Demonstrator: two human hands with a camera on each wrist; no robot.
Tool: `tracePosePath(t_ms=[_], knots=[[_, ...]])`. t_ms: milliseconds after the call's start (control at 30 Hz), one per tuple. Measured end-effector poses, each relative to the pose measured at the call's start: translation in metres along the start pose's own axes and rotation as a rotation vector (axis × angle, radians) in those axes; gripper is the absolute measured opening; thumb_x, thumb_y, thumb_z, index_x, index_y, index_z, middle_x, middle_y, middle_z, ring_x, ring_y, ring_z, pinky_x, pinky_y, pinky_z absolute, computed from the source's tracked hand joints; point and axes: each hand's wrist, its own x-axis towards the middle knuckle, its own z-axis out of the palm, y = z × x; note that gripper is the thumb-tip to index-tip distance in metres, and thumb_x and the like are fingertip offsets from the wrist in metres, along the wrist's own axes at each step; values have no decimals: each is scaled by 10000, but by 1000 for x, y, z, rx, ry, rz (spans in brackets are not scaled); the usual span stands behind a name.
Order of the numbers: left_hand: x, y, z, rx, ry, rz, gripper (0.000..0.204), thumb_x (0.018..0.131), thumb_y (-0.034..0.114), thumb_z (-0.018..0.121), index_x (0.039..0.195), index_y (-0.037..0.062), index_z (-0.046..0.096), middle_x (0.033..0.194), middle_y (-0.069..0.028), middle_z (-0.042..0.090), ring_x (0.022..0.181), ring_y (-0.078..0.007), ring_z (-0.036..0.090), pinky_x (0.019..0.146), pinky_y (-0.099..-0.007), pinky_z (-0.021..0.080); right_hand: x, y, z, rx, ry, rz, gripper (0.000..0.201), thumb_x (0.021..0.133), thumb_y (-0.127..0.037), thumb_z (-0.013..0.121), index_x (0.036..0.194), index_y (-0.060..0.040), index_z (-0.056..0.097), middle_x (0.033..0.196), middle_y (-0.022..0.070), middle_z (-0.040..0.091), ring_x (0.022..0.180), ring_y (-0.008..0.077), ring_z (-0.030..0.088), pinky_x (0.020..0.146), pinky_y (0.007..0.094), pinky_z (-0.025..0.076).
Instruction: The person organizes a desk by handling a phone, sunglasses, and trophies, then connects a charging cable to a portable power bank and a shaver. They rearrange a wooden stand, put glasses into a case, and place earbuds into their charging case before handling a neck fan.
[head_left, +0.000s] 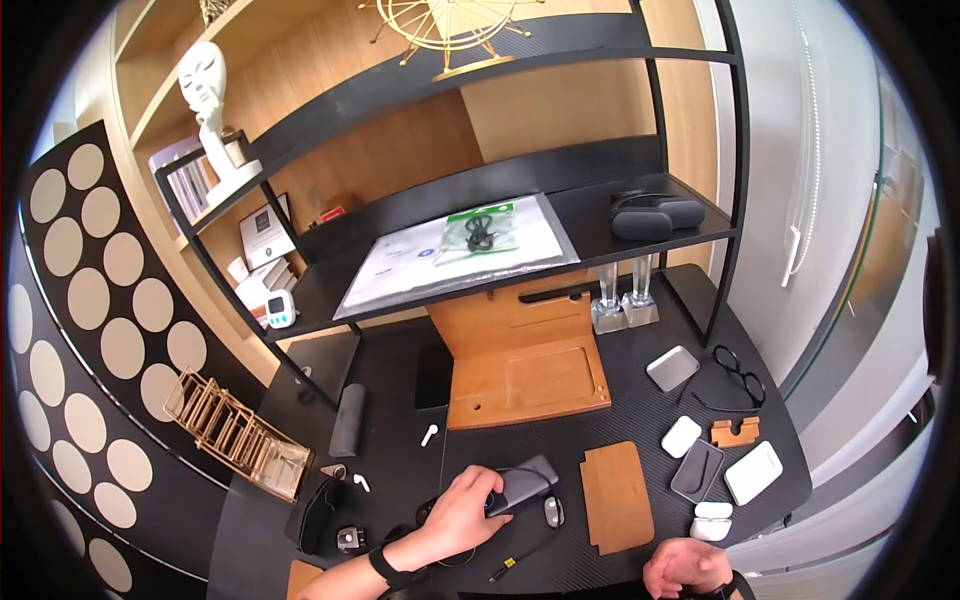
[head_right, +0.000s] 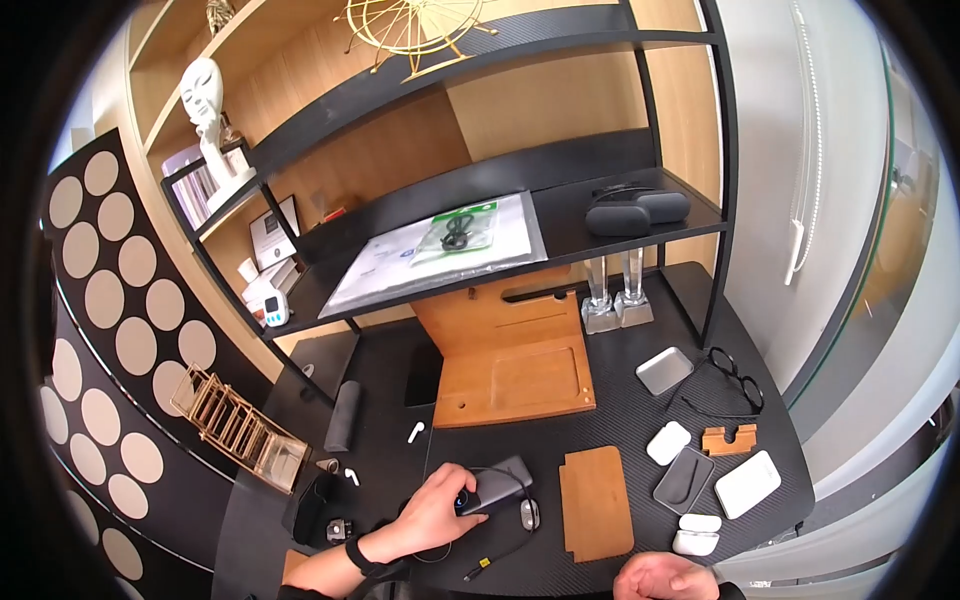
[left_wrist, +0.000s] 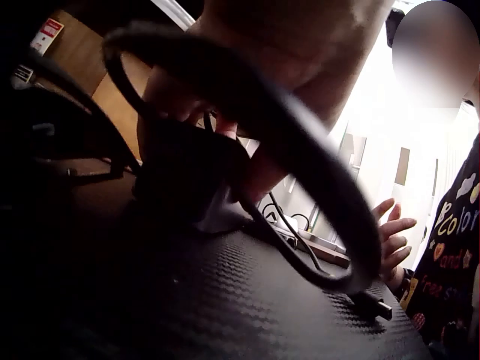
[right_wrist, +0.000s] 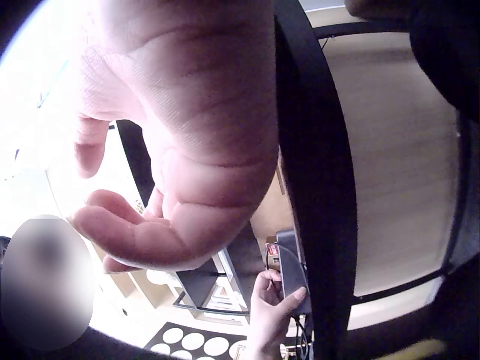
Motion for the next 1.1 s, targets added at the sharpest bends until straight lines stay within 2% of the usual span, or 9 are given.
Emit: tracePosePath(t_ms=[167, 300, 367, 433, 600, 767, 933, 1033, 1100], knots=[[17, -7, -45, -29, 61, 303, 305, 747, 240, 776, 767, 60, 530, 1012, -190, 589, 1071, -377, 544, 873, -415, 454, -6, 10, -9, -12, 50, -5, 644, 728, -428, 666, 1150, 34, 517, 904, 295, 597, 541, 175, 458, 497, 265, 380], [64, -73, -64, -533, 237, -52, 224, 840, 135, 687, 748, 61, 497, 822, -65, 593, 847, -133, 571, 730, -284, 466, -13, 14, -18, 25, 18, 19, 675, 734, -420, 618, 1197, 59, 510, 962, 289, 595, 595, 178, 464, 553, 276, 382], [92, -104, -80, 89, 378, -127, 274, 807, 231, 703, 840, 32, 519, 798, -126, 591, 828, -237, 594, 724, -344, 480, -10, 17, -21, 55, -42, -13, 656, 766, -404, 612, 1200, 76, 504, 988, 258, 613, 621, 170, 495, 580, 269, 395], [117, -135, -83, 205, 388, -317, 376, 801, 301, 693, 1002, 6, 577, 915, -200, 626, 916, -326, 610, 787, -399, 483, -10, 16, -20, 54, -32, -6, 658, 766, -403, 614, 1198, 80, 504, 990, 259, 613, 622, 172, 497, 582, 266, 395], [157, -166, -72, 257, 180, -510, 723, 779, 452, 674, 1272, -44, 493, 1256, -264, 542, 1199, -355, 516, 1004, -375, 411, -14, 15, -12, 14, 64, 22, 626, 749, -373, 590, 1181, 74, 516, 927, 315, 590, 591, 198, 445, 537, 277, 361], [172, -164, -68, 347, 135, -644, 850, 744, 460, 706, 1370, 1, 358, 1262, -287, 522, 1208, -371, 500, 1005, -402, 413, -10, 10, -7, 53, 86, 70, 549, 804, -344, 570, 1145, 85, 529, 938, 291, 589, 624, 188, 453, 558, 272, 364], [166, -178, -78, -74, 296, -682, 865, 656, 291, 822, 1277, -126, 388, 1217, -300, 549, 1168, -383, 534, 958, -376, 446, -10, 10, -8, 46, 61, 47, 533, 826, -335, 551, 1161, 78, 521, 942, 295, 586, 634, 195, 461, 566, 274, 372], [167, -168, -82, -200, 136, -810, 932, 610, 323, 861, 1273, -134, 393, 1249, -300, 529, 1194, -368, 518, 971, -363, 437, -3, 0, 1, 24, 120, 137, 451, 764, -280, 703, 1080, 16, 574, 931, 237, 636, 619, 220, 580, 569, 299, 487], [178, -198, -68, -24, 206, -716, 987, 573, 341, 889, 1269, -149, 389, 1262, -310, 513, 1199, -356, 515, 974, -362, 434, -12, 15, -11, 40, 26, 16, 505, 850, -311, 532, 1176, 73, 512, 944, 301, 583, 639, 201, 467, 574, 281, 379]])
